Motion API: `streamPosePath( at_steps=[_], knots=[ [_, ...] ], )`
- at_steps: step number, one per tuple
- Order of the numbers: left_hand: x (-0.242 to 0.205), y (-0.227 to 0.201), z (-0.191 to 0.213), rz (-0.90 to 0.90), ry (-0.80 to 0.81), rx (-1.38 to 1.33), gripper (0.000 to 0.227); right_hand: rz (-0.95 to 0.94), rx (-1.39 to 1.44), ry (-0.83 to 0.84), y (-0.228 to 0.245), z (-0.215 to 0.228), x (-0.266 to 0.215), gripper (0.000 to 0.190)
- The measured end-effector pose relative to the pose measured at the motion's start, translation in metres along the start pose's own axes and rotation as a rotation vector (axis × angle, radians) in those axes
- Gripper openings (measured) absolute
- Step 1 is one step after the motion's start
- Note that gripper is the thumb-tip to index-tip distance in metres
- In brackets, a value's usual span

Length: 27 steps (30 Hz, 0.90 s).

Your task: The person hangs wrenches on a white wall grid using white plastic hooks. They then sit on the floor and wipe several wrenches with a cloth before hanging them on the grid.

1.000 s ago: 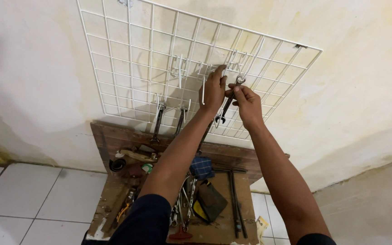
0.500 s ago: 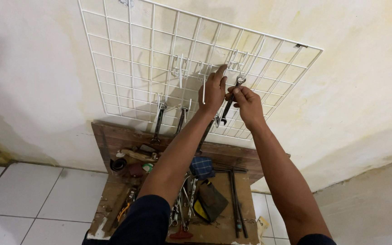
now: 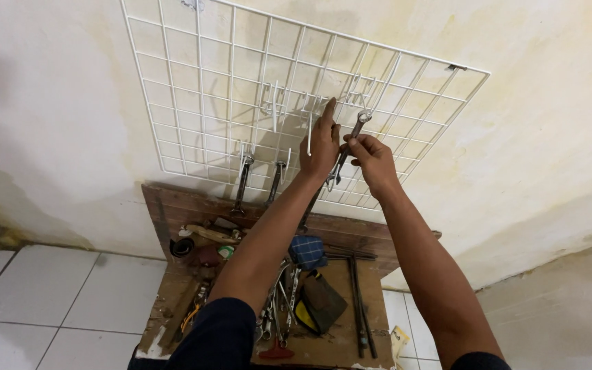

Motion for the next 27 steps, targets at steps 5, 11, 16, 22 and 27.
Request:
streamPosePath(
  at_steps=[5, 11, 16, 22, 27],
  knots=[
    [-0.006, 0.001, 0.007, -0.127, -0.129, 0.017, 0.061, -0.003, -0.005, 0.011, -0.006, -0.002, 0.001, 0.026],
    [-0.012, 0.006, 0.013, -0.171, -0.159, 0.042, 0.054, -0.016, -0.012, 0.019, -0.01, -0.003, -0.005, 0.032],
    [-0.018, 0.022, 0.007, -0.129, -0.067, 0.055, 0.044, -0.039, -0.014, 0.023, -0.01, -0.002, -0.012, 0.031],
    [-0.026, 0.041, -0.004, -0.071, 0.054, 0.107, 0.039, -0.03, -0.012, 0.007, -0.014, 0.001, -0.013, 0.035],
    [-0.038, 0.021, 0.021, -0.017, 0.144, 0.06, 0.037, -0.105, 0.006, 0.003, -0.032, 0.004, -0.016, 0.038]
  ],
)
Point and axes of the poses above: each hand's wrist, its own x-axis towards the middle knuckle, its own z-axis out of the back of the hand, y = z × x, the point moved 8 cm from there along x, towards the middle knuckle, and after that the axes turned 10 degrees about -y, right-handed, at the moved point
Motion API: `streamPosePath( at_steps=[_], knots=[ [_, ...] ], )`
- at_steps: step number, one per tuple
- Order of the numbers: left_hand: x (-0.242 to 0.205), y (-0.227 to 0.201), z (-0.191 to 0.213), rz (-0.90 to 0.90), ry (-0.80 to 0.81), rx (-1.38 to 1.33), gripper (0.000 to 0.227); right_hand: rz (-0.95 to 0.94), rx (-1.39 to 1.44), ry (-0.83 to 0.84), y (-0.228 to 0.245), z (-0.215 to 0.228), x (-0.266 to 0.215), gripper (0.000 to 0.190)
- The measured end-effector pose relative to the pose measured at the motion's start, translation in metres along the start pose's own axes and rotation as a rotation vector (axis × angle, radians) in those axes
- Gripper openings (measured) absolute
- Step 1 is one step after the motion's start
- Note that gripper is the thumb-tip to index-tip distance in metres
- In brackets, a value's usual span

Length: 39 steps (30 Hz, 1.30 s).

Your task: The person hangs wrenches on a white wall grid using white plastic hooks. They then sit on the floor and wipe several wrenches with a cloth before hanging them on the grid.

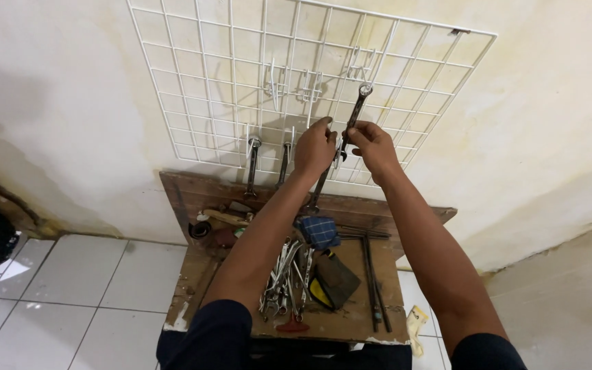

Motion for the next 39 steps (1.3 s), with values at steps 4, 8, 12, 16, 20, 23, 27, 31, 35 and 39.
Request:
streamPosePath(
  at_steps=[4, 8, 12, 16, 20, 23, 27, 31, 35, 39],
  knots=[
    [-0.008, 0.0, 0.01, 0.022, 0.014, 0.013, 0.037, -0.03, 0.071, 0.006, -0.003, -0.001, -0.004, 0.041],
    [-0.014, -0.011, 0.029, 0.009, 0.003, -0.012, 0.037, -0.041, 0.119, -0.002, -0.002, -0.002, -0.004, 0.043],
    [-0.022, -0.032, 0.05, 0.002, -0.001, -0.028, 0.036, -0.05, 0.117, 0.01, -0.002, -0.007, -0.006, 0.039],
    [-0.024, -0.027, 0.048, -0.008, 0.004, -0.043, 0.036, -0.06, 0.146, 0.013, -0.016, -0.013, 0.001, 0.037],
    [-0.026, -0.018, 0.048, 0.029, 0.017, -0.007, 0.038, -0.066, 0.124, -0.007, -0.032, -0.013, 0.008, 0.04],
    [-0.028, -0.01, 0.05, 0.038, -0.003, 0.0, 0.037, -0.059, 0.079, -0.047, -0.04, -0.011, 0.009, 0.042],
    [-0.026, -0.01, 0.057, 0.056, -0.043, -0.029, 0.033, 0.041, 0.052, -0.201, -0.025, 0.003, -0.002, 0.032],
    [-0.023, -0.015, 0.065, 0.076, -0.069, -0.062, 0.032, 0.075, 0.056, -0.245, -0.018, 0.013, -0.012, 0.031],
    [-0.023, -0.024, 0.072, 0.082, -0.066, -0.034, 0.032, 0.028, 0.055, -0.223, -0.024, 0.017, -0.02, 0.03],
    [-0.025, -0.024, 0.076, 0.081, -0.082, -0.02, 0.031, 0.023, 0.041, -0.218, -0.027, 0.018, -0.022, 0.029]
  ],
)
Point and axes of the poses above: each hand's wrist, its own x-axis towards the middle knuckle, its own z-axis out of the back of the hand, y = z × x, the point moved 8 cm from there along x, towards the middle knuckle, and after that the axes turned 10 degrees about -y, right-handed, at the moved point
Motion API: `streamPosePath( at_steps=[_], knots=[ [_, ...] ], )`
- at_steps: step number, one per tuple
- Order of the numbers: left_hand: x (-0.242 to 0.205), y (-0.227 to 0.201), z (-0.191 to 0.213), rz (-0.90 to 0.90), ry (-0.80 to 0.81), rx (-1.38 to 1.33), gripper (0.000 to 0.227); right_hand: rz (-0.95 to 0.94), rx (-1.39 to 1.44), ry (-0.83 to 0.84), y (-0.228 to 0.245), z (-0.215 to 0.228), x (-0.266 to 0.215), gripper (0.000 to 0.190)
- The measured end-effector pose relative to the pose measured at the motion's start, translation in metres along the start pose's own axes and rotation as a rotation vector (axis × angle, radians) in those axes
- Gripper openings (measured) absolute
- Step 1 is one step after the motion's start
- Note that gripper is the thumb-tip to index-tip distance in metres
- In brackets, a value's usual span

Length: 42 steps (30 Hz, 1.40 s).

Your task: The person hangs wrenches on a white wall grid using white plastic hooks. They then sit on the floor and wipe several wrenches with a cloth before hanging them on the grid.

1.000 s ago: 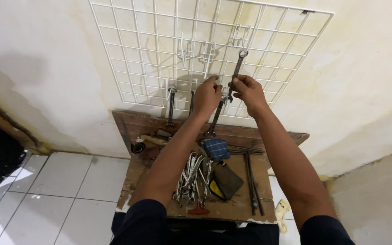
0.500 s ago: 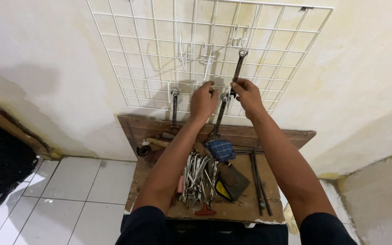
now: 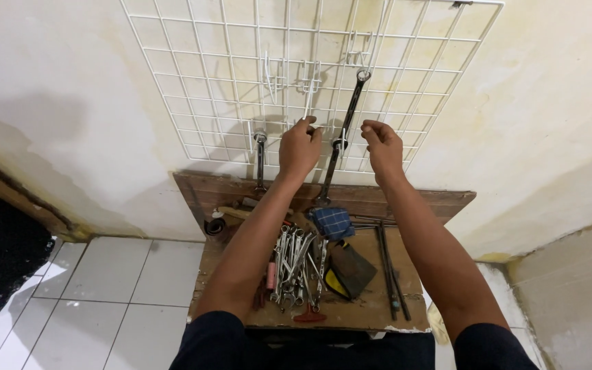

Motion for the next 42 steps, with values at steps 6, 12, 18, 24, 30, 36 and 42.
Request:
streamPosePath(
  at_steps=[6, 12, 18, 24, 30, 36, 42],
  knots=[
    [0.0, 0.01, -0.004, 0.027, 0.022, 0.003, 0.028, 0.09, 0.07, -0.076, 0.006, 0.002, -0.002, 0.024],
    [0.004, -0.003, 0.013, 0.063, 0.014, -0.041, 0.026, 0.635, 0.03, -0.093, 0.067, 0.0, -0.028, 0.022],
    [0.01, -0.001, 0.036, 0.075, -0.061, 0.014, 0.022, 0.601, -0.085, 0.14, 0.119, -0.04, -0.058, 0.036],
    [0.02, 0.014, 0.041, 0.006, 0.02, 0.212, 0.019, -0.036, 0.225, 0.217, 0.08, -0.079, -0.02, 0.03],
    [0.04, 0.053, 0.065, 0.056, 0.216, 0.497, 0.021, -0.23, 0.29, 0.139, 0.06, -0.104, -0.002, 0.039],
    [0.107, -0.022, 0.146, -0.164, -0.072, 0.504, 0.021, -0.43, 0.24, 0.228, 0.077, -0.124, -0.015, 0.064],
    [0.148, -0.086, 0.101, -0.836, -0.182, 0.352, 0.014, -0.541, 0.168, 0.241, 0.096, -0.137, -0.012, 0.044]
  ],
)
Point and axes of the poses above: each hand's wrist, its own x-axis towards the middle knuckle, its own z-axis out of the back of the hand, y = z × x, the point moved 8 cm from there along x, towards the middle knuckle, and after that the axes turned 10 degrees about -y, right-handed, at the moved point
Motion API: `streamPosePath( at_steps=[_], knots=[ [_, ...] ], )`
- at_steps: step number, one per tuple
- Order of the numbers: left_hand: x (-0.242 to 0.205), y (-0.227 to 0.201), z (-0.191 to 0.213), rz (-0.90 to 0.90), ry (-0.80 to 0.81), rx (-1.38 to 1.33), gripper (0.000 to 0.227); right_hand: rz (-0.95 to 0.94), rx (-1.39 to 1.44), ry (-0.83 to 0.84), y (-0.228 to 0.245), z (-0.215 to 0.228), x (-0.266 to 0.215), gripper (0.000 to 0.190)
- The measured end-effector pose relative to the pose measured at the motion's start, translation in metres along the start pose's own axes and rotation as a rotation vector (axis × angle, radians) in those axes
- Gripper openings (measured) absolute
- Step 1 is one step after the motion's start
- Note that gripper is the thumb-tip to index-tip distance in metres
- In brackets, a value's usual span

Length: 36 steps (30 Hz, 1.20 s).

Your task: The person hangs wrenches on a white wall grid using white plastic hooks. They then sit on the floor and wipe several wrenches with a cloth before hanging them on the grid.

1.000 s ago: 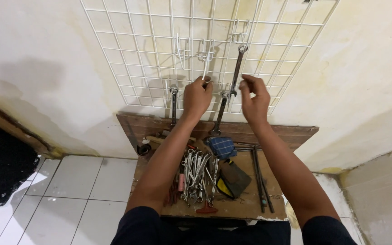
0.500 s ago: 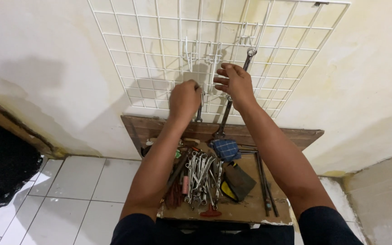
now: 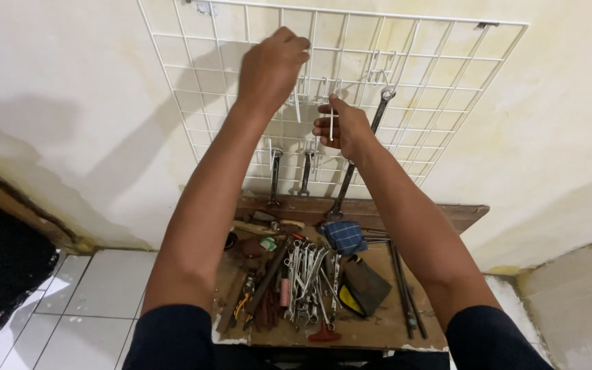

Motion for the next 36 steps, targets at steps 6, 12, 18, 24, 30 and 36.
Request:
streamPosePath(
  at_steps=[6, 12, 18, 24, 30, 36],
  knots=[
    [0.012, 0.008, -0.04, 0.012, 0.155, -0.073, 0.018, -0.006, 0.109, 0.004, -0.005, -0.005, 0.027, 0.035],
    [0.014, 0.015, -0.065, -0.07, 0.207, 0.017, 0.02, -0.014, 0.151, -0.019, -0.006, -0.002, 0.048, 0.034],
    [0.006, 0.026, -0.069, -0.076, 0.044, -0.022, 0.007, 0.026, 0.185, -0.005, -0.001, -0.003, 0.053, 0.029],
    [0.007, 0.023, -0.063, -0.1, -0.018, -0.072, 0.008, 0.06, 0.18, -0.025, 0.018, -0.003, 0.04, 0.028],
    [0.003, 0.025, -0.069, -0.04, 0.028, -0.073, 0.008, 0.245, 0.152, -0.064, 0.048, 0.002, 0.022, 0.034],
    [0.005, 0.022, -0.072, -0.017, 0.047, -0.064, 0.01, 0.236, 0.086, -0.117, 0.073, 0.009, 0.009, 0.031]
  ],
)
Point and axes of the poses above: each hand's wrist, its own x-axis towards the middle knuckle, its own z-axis out of the back of the hand, y = z × x, the point moved 8 cm from there along x, towards the middle knuckle, and after that the axes turned 10 degrees about -y, right-handed, at the moved point
